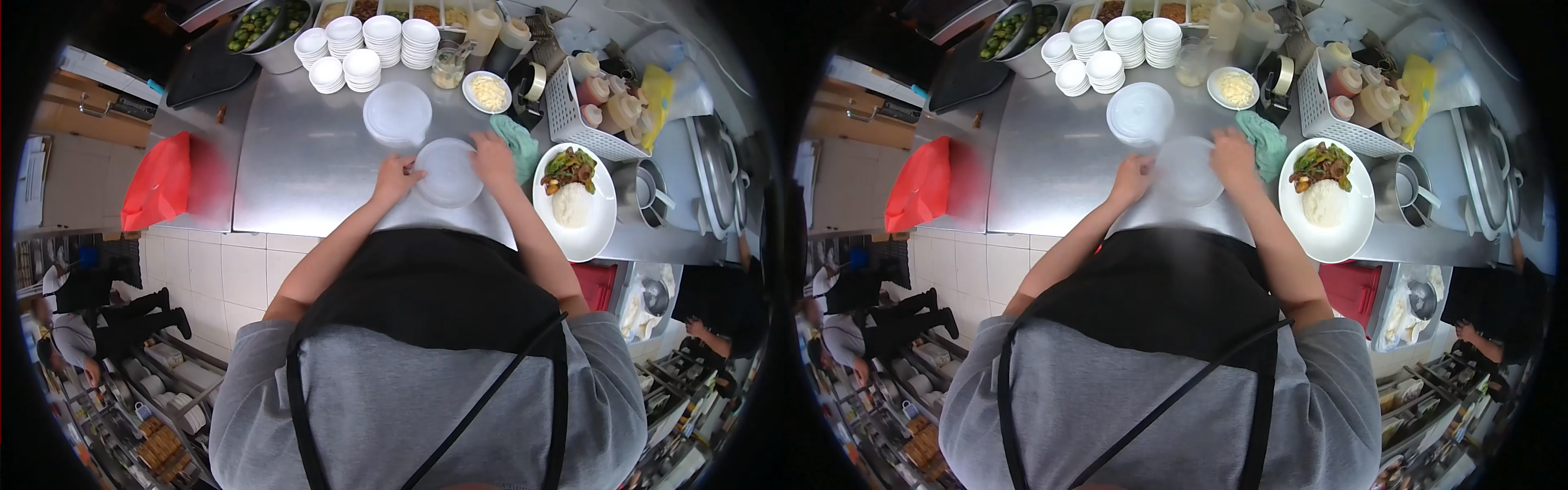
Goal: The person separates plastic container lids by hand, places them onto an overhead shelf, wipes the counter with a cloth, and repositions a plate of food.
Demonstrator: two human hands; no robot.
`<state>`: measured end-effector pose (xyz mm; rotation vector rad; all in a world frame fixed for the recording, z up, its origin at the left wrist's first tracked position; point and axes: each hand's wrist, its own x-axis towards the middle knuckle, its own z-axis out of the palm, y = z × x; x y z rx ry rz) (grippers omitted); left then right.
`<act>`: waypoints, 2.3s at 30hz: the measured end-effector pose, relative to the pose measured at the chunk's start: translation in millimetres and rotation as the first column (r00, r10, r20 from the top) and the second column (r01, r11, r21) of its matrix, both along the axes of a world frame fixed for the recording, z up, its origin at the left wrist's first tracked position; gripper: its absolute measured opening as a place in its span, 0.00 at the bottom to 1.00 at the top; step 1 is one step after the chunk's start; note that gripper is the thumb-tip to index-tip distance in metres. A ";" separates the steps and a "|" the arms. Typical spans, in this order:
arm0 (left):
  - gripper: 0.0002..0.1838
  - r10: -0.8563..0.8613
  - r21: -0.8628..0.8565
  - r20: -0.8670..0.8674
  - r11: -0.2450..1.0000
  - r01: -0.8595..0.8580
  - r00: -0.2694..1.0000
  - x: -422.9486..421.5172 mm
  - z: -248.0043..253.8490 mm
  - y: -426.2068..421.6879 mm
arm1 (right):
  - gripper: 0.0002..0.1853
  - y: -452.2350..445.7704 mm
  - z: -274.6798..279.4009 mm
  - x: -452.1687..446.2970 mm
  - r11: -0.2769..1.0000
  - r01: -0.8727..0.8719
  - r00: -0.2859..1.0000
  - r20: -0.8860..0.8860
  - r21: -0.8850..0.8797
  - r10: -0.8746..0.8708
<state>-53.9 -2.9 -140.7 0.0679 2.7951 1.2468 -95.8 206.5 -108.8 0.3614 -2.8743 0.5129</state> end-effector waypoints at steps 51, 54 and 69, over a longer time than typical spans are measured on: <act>0.17 0.355 0.161 0.169 0.911 -0.381 0.920 20.2 35.6 -75.3 | 0.03 -102.7 46.7 -8.6 0.733 -0.223 0.969 -0.062 -0.643 0.240; 0.18 0.091 -0.345 -0.405 0.906 -0.244 0.910 24.3 44.1 -69.5 | 0.04 -97.9 59.2 -8.1 0.725 -0.229 0.972 -0.117 -0.649 0.202; 0.15 0.112 0.794 0.062 0.596 -0.117 0.992 39.3 176.7 -19.4 | 0.04 -86.2 130.9 40.4 0.398 -0.177 0.916 -0.003 -0.900 0.401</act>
